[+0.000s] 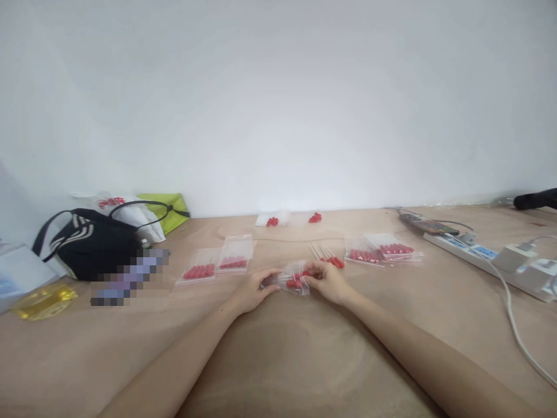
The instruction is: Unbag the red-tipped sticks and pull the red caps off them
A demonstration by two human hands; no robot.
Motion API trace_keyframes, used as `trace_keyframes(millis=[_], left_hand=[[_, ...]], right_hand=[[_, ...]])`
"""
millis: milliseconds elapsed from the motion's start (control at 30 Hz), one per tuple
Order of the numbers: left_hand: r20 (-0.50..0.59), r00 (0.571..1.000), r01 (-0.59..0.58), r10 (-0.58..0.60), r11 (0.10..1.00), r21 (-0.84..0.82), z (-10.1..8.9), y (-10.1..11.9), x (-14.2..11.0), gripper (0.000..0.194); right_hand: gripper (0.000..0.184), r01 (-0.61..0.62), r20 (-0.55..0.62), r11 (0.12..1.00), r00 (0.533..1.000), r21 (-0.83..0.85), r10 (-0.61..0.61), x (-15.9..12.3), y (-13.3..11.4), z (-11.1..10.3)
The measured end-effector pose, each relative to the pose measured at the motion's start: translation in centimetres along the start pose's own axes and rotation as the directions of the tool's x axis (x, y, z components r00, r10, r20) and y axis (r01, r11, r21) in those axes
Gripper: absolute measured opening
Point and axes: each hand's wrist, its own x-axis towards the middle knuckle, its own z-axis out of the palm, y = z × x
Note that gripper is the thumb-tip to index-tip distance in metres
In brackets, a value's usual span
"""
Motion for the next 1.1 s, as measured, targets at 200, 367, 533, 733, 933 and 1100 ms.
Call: trace_keyframes(millis=[200,367,533,733,933,1100], left_hand=[[0.013,1.0,0.024,-0.024,1.0,0.019,-0.1,0.0,0.0,0.033],[0.017,0.999,0.045,-0.045,0.999,0.011,-0.3,0.1,0.0,0.032],[0.013,0.999,0.051,-0.051,0.999,0.008,-0.2,0.1,-0.1,0.031],[0.01,0.999,0.032,-0.032,0.999,-0.007,-0.2,-0.3,-0.1,0.031],[-0.021,0.999,0.044,-0.044,0.998,0.036,-0.7,-0.4,-0.4,0.024],[-0.178,0.982,-0.031,0.066,0.981,0.193,-0.3,-0.7,-0.1,0.025]], right_hand=[[0.015,0.0,-0.114,0.988,0.993,-0.154,-0.018,0.0,-0.1,-0.7],[0.033,-0.094,-0.092,0.976,0.989,0.197,0.114,0.3,-0.6,-4.8],[0.037,-0.03,-0.25,0.949,0.962,0.314,0.113,0.2,-0.5,-10.5],[0.031,0.204,-0.423,0.971,0.896,0.12,-0.136,0.8,-0.9,-9.0],[0.02,0.283,-0.162,0.801,0.892,-0.527,-0.422,1.4,-0.1,-3.1],[0.028,0.338,0.042,0.589,0.888,-0.734,-0.458,1.3,1.3,-1.9]])
